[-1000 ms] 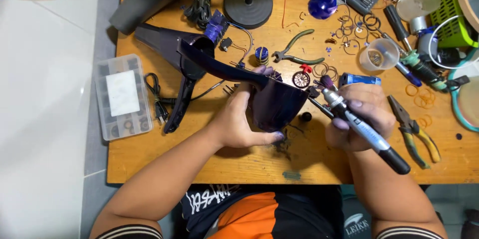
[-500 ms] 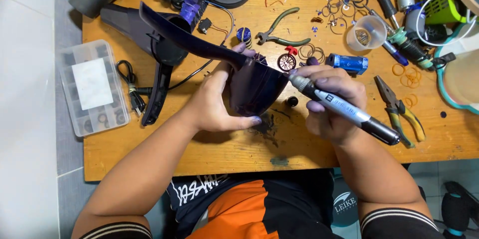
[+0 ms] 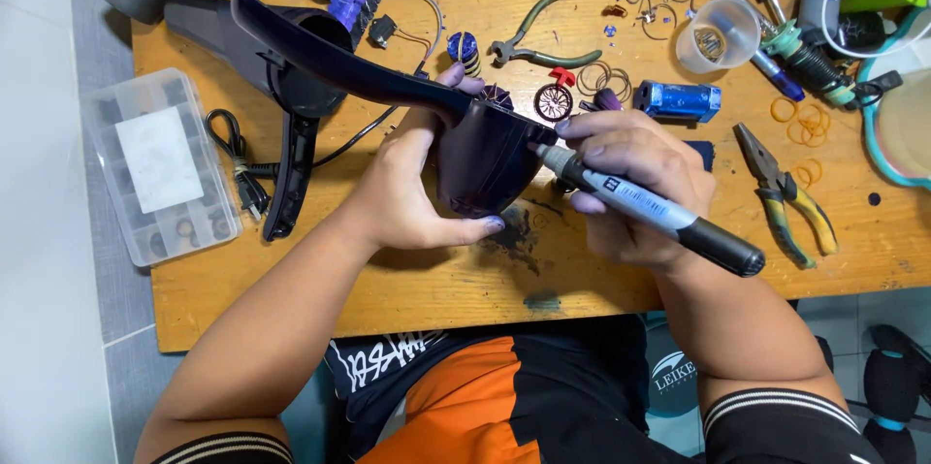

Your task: Marking the inner edges of a hairdryer component with a black marker on a workbench.

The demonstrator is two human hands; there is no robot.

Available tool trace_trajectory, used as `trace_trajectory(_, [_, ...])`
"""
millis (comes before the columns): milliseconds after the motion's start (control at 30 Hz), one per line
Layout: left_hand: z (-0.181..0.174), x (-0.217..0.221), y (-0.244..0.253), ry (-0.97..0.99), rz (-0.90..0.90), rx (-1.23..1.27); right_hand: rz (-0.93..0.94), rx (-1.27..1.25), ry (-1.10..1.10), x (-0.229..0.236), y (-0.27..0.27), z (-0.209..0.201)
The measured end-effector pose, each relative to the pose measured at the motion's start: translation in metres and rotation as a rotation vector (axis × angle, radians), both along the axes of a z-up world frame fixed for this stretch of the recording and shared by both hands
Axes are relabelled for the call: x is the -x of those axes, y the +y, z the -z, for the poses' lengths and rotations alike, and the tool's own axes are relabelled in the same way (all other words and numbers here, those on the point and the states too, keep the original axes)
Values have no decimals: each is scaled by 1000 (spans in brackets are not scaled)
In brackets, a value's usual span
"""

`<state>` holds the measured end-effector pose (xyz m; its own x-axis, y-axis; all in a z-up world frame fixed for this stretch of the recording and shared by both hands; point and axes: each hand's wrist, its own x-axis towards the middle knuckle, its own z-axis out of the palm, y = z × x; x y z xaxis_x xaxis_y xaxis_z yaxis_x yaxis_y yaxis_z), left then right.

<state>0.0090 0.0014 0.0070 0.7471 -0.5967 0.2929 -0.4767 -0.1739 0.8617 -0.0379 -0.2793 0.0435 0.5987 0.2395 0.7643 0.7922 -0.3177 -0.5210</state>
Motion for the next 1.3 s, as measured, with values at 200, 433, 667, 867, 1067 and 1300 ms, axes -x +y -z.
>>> trace_trajectory(200, [-4,1,-2,17,12,-11,10,-18,-31,-1,2,2])
trace_trajectory(433, [8,3,-1,-6,-10,27,-73,-246,-26,-6,-5,30])
trace_trajectory(667, [3,4,0,-37,-39,-12,-79,-182,6,-6,-5,24])
trace_trajectory(867, [3,4,0,-87,-58,-14,-50,-31,-37,-3,-6,13])
trace_trajectory(1067, [7,3,0,-66,-78,-9,-12,-15,19,2,3,3])
trace_trajectory(1300, [5,4,1,-47,-63,-15,-33,-107,93,5,-4,21])
